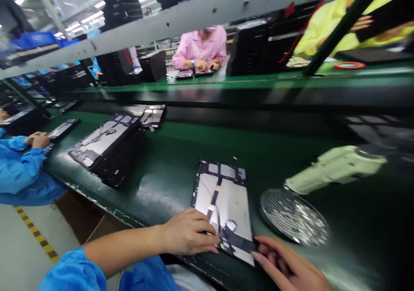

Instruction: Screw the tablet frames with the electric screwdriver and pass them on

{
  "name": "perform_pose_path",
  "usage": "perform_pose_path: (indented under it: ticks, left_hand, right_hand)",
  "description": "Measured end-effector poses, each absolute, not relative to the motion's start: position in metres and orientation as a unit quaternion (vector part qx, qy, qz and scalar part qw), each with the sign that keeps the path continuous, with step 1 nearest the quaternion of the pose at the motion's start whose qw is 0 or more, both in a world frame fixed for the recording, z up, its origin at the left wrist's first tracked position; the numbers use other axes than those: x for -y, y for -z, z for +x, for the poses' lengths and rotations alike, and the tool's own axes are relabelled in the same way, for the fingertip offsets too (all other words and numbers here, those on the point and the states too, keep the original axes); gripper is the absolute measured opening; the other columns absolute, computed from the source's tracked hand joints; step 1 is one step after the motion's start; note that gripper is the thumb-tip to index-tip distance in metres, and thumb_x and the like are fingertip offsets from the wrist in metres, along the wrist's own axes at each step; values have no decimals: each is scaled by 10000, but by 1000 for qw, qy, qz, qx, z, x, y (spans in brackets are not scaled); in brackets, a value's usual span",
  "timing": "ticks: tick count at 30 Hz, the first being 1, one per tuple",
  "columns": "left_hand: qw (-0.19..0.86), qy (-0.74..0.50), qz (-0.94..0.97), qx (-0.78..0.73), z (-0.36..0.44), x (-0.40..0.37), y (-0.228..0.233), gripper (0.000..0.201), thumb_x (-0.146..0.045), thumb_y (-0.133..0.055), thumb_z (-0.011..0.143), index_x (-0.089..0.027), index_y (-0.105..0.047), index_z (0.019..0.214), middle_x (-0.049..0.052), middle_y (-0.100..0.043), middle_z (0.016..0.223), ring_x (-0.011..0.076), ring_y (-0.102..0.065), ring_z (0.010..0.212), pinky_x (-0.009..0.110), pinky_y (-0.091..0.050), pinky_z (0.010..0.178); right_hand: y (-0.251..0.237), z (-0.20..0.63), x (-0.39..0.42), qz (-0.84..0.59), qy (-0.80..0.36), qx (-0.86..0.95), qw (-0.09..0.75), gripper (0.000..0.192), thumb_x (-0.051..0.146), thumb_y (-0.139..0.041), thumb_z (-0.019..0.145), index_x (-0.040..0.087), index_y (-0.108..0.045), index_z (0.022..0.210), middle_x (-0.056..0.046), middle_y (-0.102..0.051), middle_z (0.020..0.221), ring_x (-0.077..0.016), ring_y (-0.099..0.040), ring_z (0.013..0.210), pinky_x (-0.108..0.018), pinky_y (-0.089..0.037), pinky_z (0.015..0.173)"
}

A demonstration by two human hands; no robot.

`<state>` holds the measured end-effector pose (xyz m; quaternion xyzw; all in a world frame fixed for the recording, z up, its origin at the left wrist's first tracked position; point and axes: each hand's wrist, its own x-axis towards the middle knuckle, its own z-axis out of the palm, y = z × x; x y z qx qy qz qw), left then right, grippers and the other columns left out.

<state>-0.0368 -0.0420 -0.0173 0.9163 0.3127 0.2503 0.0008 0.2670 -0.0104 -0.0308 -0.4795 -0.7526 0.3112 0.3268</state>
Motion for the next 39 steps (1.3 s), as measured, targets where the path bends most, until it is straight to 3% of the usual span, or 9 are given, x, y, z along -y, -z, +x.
perform_pose_path:
  ticks: [4, 9, 21, 25, 30, 32, 35, 36, 39]
  left_hand:
    - [39, -264, 907, -325, -36, 52, 7, 190, -272, -603, 1015, -179, -694, 1153, 79, -753, 1053, 189, -659, 1000, 325, -522, 856]
    - [75, -279, 905, -313, -38, 53, 4, 233, -174, -641, 978, -185, -662, 1210, 90, -742, 1093, 212, -648, 1038, 362, -536, 874]
    - [74, -271, 900, -332, -23, 56, -3, 188, -135, -657, 955, -157, -682, 1140, 100, -719, 1048, 230, -642, 987, 388, -574, 846]
    - [94, -269, 884, -372, -21, 64, -3, 195, -161, -631, 975, -212, -698, 1151, 93, -705, 1117, 251, -638, 1112, 500, -552, 1012]
    - [82, -247, 872, -414, -20, 76, 2, 298, -115, -574, 982, -225, -685, 1237, 113, -683, 1214, 298, -594, 1257, 589, -507, 1087]
    - [83, -250, 872, -413, -20, 68, 3, 294, -113, -571, 981, -233, -700, 1217, 110, -684, 1208, 304, -593, 1255, 589, -512, 1077]
    - [87, -262, 873, -403, -20, 41, 5, 243, -137, -591, 979, -229, -732, 1155, 112, -683, 1179, 306, -597, 1232, 564, -529, 1049]
    - [86, -265, 876, -395, -19, 30, 6, 231, -150, -599, 978, -223, -738, 1148, 116, -679, 1174, 305, -599, 1223, 552, -535, 1039]
    - [80, -267, 887, -369, -17, 1, 7, 223, -193, -610, 984, -225, -746, 1157, 120, -670, 1176, 293, -607, 1197, 504, -559, 999]
  right_hand:
    - [8, 260, 20, -485, -338, 745, 309, 292, 459, -675, 906, 210, -733, 1047, -46, -740, 822, -156, -664, 643, -265, -570, 621]
    - [5, 257, 23, -494, -355, 732, 308, 236, 383, -702, 905, 207, -709, 1062, -32, -715, 824, -140, -622, 632, -267, -517, 588]
    - [4, 255, 27, -479, -355, 736, 321, 216, 345, -720, 915, 202, -694, 1075, -19, -690, 832, -126, -605, 635, -259, -503, 598]
    - [2, 257, 26, -475, -360, 733, 326, 215, 356, -725, 909, 207, -698, 1061, -20, -698, 822, -132, -613, 632, -263, -509, 583]
    - [-13, 272, 5, -537, -282, 655, 450, 174, 382, -687, 931, 231, -707, 1016, -32, -714, 864, -178, -674, 753, -328, -582, 722]
    - [-23, 276, -20, -577, -206, 583, 533, 271, 419, -707, 915, 246, -686, 1121, -63, -716, 1054, -221, -692, 952, -400, -591, 877]
    - [-40, 272, -71, -578, -142, 539, 596, 757, 465, -893, 705, 249, -566, 1352, -121, -590, 1410, -317, -572, 1309, -513, -511, 1092]
    - [-46, 269, -88, -557, -160, 541, 609, 809, 455, -912, 676, 245, -548, 1368, -120, -597, 1403, -310, -590, 1287, -509, -517, 1086]
    - [-60, 256, -126, -491, -278, 545, 620, 589, 464, -834, 769, 209, -615, 1252, -78, -722, 1091, -224, -718, 886, -435, -621, 834]
